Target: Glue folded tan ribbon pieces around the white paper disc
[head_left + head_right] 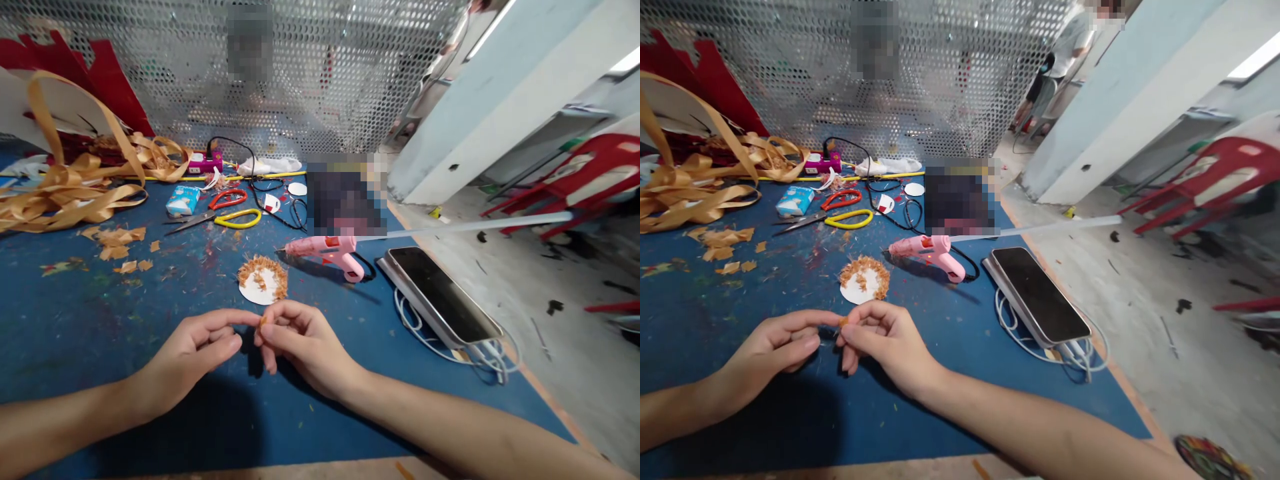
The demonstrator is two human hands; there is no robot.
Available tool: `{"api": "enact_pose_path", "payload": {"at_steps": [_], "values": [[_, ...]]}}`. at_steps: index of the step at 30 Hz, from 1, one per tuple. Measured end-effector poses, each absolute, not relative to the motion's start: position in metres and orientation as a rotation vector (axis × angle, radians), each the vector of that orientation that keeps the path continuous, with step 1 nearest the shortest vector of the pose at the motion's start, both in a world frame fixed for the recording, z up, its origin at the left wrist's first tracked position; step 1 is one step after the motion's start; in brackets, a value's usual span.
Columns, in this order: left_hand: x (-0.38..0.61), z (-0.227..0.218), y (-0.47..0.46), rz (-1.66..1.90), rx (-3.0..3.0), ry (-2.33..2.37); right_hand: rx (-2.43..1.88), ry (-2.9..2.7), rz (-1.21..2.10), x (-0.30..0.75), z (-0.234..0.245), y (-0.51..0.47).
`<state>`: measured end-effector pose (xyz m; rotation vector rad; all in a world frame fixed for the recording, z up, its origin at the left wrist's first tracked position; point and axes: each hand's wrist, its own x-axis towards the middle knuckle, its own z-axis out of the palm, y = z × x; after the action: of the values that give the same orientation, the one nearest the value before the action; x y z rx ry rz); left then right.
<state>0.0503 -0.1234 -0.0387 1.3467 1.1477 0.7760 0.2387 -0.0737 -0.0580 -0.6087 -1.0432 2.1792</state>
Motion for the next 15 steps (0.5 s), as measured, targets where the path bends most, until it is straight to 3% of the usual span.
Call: {"api": "enact_pose_path", "payload": {"at_steps": [5, 15], "values": [[0.053, -0.036, -0.124, 0.790, 1.453, 1.250, -0.700, -1.219, 2.101, 0.243, -0.054, -0.074], [0.054, -0.033, -0.122, 0.817, 1.677, 1.252, -0.835, -2.019, 1.539, 0.251, -0.047, -0.077]]}}
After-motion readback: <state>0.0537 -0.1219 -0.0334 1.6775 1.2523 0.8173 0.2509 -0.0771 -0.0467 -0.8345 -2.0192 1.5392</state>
